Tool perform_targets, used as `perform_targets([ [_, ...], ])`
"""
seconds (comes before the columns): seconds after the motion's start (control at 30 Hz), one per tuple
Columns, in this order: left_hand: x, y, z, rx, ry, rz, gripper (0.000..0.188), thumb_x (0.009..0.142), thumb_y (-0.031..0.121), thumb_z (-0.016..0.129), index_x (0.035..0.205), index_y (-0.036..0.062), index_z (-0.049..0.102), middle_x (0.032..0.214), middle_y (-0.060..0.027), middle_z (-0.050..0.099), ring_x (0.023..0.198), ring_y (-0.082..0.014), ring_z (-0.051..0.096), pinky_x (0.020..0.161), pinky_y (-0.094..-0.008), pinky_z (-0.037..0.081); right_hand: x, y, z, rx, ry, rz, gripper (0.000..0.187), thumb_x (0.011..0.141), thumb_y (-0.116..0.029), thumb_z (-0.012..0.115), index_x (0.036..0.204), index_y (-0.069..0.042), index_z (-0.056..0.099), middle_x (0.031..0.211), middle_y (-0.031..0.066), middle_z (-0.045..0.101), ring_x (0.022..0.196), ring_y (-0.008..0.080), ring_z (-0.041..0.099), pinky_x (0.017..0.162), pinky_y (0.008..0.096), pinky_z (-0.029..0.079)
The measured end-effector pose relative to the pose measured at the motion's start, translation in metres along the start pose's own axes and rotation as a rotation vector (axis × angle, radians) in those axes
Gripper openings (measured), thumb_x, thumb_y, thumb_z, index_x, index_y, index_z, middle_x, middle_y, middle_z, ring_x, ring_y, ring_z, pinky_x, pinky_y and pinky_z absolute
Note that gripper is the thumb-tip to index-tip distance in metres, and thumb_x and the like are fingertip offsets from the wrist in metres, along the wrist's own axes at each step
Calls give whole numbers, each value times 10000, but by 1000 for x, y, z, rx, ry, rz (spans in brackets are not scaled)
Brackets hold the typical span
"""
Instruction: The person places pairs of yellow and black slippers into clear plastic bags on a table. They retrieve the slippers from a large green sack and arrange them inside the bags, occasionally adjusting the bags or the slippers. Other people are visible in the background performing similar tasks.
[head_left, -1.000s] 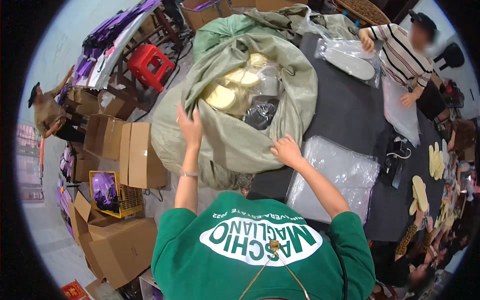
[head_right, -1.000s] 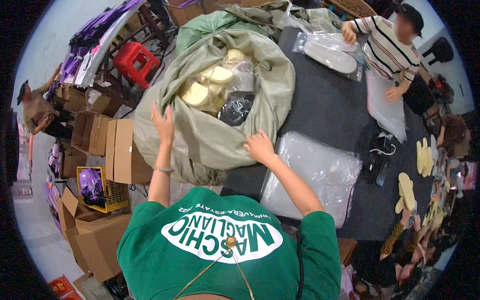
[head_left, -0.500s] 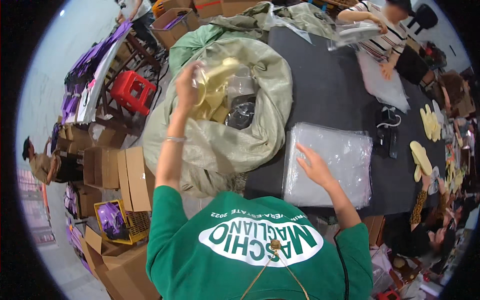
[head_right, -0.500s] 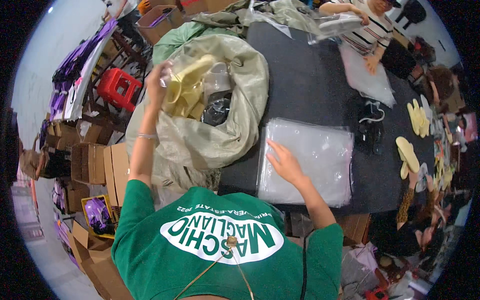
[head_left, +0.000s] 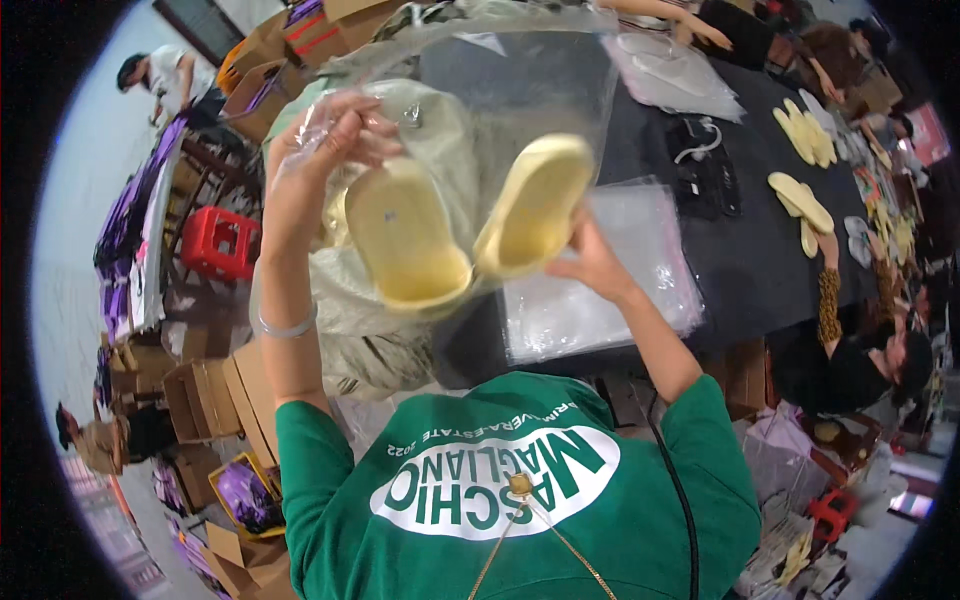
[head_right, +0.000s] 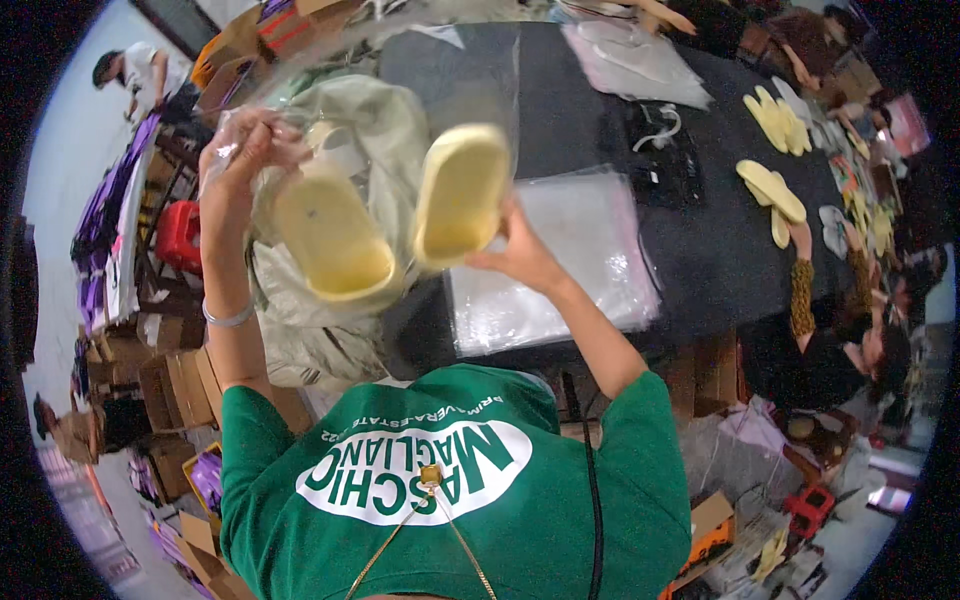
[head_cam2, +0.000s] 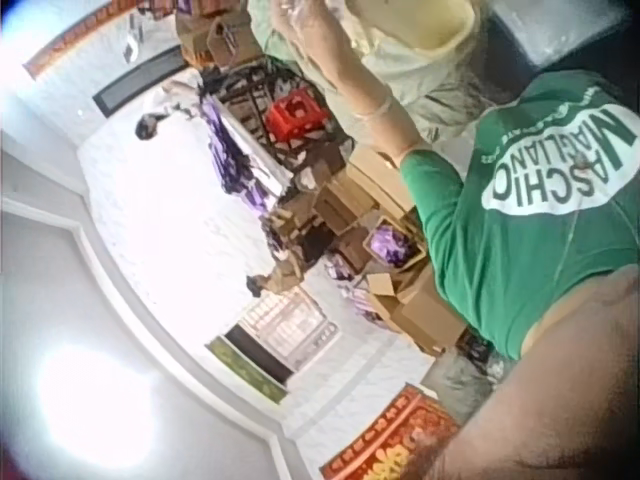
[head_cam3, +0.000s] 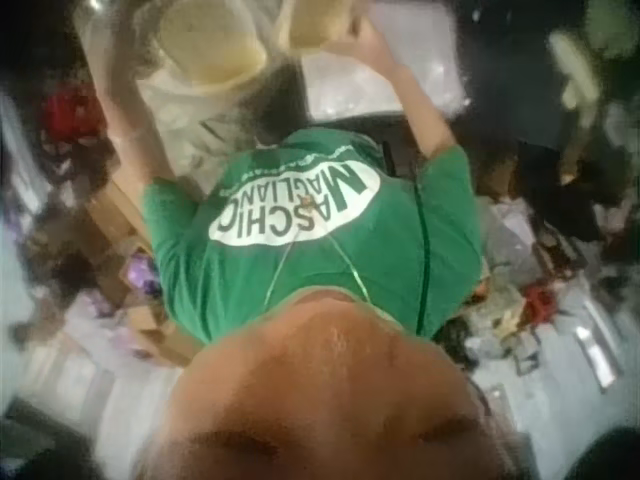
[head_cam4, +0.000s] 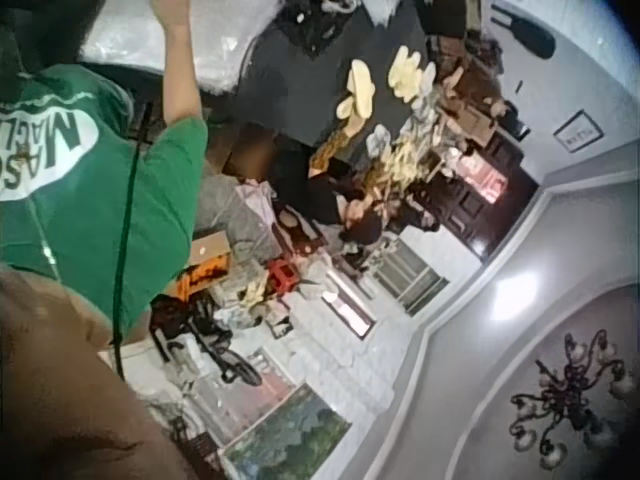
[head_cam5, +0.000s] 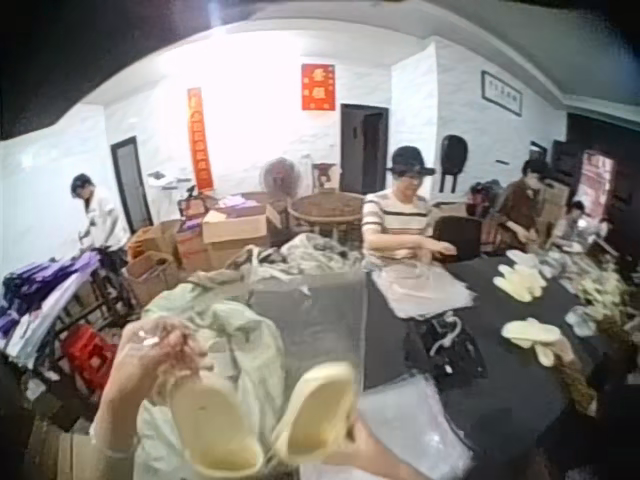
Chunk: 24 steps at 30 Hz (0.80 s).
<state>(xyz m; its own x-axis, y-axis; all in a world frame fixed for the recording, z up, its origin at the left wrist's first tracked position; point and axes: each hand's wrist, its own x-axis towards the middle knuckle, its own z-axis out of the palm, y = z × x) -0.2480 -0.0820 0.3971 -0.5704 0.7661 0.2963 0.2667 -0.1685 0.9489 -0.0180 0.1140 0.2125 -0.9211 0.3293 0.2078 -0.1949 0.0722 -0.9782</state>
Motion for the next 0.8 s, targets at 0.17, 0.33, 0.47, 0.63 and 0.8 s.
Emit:
perform_targets([
  [0.17,31,-26,77,79,-228,-43,241,906,155,559,1108,31,608,898,-66,672,738,-143,661,609,-231,469,-73,-5,0,126,-91,405,505,808,-307,706,1190,-16,550,1037,83,628,947,190,598,870,351,476],
  [0.33,69,-94,189,528,-102,472,344,848,210,639,1144,44,581,1018,-113,656,908,-256,645,710,-323,504,-122,15,-41,-168,-395,899,544,834,-467,617,1133,-13,602,1013,131,663,894,227,640,824,366,497],
  [0.47,60,-129,229,688,-2,477,373,814,228,674,1134,60,585,1116,-152,614,993,-332,597,823,-368,491,-171,11,-87,-820,-614,657,589,820,-519,577,1136,-23,608,1011,192,644,979,347,604,846,412,472],
  [0.63,-25,-186,247,641,9,208,276,821,119,628,1085,49,592,1101,-146,604,1021,-343,567,854,-425,450,-180,-9,-113,-522,-351,593,419,880,-370,554,1143,-47,606,1008,170,650,944,329,616,820,383,476],
  [0.8,-104,-213,253,684,-9,62,364,831,53,614,1184,8,535,1199,-199,546,1138,-381,503,957,-422,404,-128,-57,-132,-678,-248,323,311,900,-289,537,1063,-39,625,933,146,653,848,312,623,742,376,483],
])
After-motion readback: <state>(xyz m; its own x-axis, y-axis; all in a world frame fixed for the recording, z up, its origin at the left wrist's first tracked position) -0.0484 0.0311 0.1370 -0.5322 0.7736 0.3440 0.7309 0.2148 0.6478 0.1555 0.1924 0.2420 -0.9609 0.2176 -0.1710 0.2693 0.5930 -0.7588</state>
